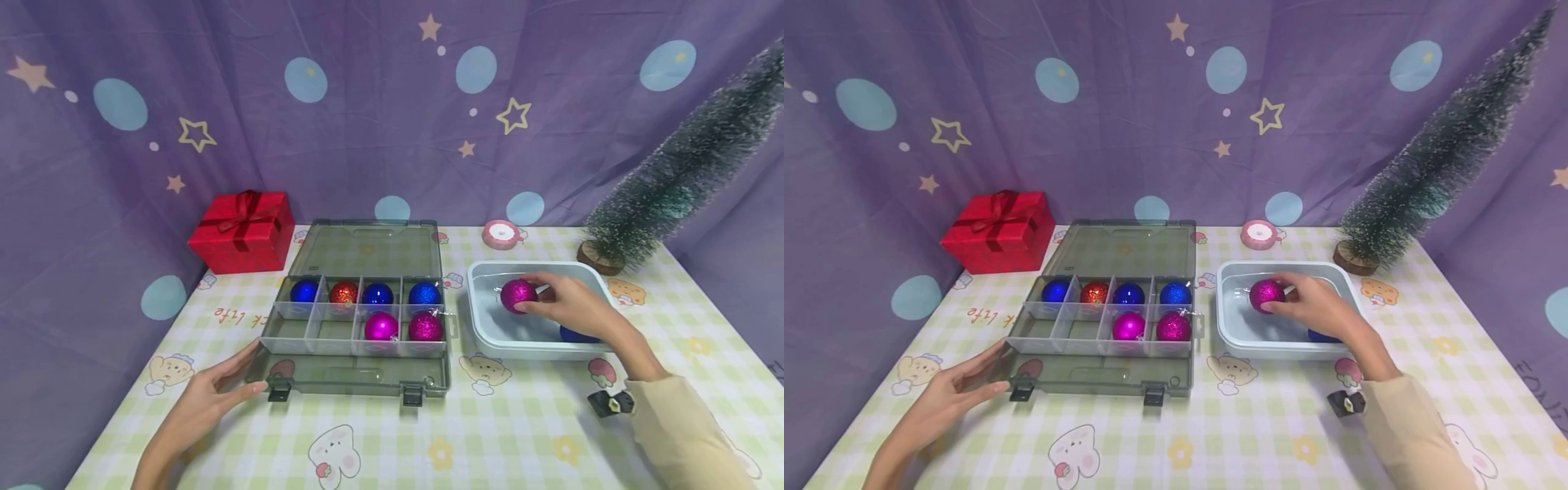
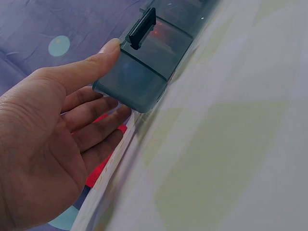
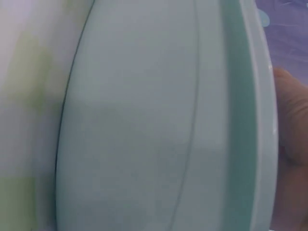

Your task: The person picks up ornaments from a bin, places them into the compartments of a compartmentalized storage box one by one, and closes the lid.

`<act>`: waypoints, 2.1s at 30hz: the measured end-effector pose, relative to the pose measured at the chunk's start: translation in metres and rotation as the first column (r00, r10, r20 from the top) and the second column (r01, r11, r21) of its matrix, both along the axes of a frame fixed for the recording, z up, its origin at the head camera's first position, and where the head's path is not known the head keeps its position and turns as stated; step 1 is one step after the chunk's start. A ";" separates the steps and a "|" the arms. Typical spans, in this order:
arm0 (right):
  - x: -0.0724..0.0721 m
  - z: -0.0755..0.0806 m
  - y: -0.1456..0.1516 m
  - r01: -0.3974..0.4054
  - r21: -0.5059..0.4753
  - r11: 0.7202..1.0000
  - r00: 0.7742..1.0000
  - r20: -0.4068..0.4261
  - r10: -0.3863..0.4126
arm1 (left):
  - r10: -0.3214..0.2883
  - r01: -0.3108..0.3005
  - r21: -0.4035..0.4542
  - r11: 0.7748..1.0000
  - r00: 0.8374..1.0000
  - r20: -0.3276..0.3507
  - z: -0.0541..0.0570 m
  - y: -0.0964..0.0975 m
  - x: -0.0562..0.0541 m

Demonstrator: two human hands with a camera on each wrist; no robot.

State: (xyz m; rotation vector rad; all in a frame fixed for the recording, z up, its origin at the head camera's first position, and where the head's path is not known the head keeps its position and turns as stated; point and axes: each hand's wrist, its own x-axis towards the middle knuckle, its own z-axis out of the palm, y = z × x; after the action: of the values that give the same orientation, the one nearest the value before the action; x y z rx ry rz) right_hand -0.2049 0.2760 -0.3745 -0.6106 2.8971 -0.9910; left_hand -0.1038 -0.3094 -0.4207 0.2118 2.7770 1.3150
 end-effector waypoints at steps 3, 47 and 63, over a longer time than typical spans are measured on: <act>0.000 0.002 -0.006 -0.008 -0.063 0.998 0.999 0.033 0.010 | -0.001 0.001 0.004 1.000 1.000 0.000 0.000 0.000 0.000; -0.017 0.016 -0.100 -0.195 -0.334 0.922 0.973 0.052 0.224 | 0.006 -0.006 0.003 1.000 1.000 0.022 -0.001 -0.001 -0.001; -0.022 0.009 -0.144 -0.244 -0.350 0.904 0.958 0.059 0.282 | 0.009 -0.009 0.000 1.000 1.000 0.011 -0.002 -0.001 -0.001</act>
State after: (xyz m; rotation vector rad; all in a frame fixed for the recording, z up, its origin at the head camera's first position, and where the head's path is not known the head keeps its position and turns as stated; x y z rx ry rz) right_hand -0.2268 0.1317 -0.3657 -0.9041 2.4760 -1.4400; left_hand -0.1048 -0.3102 -0.4226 0.1920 2.7718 1.3145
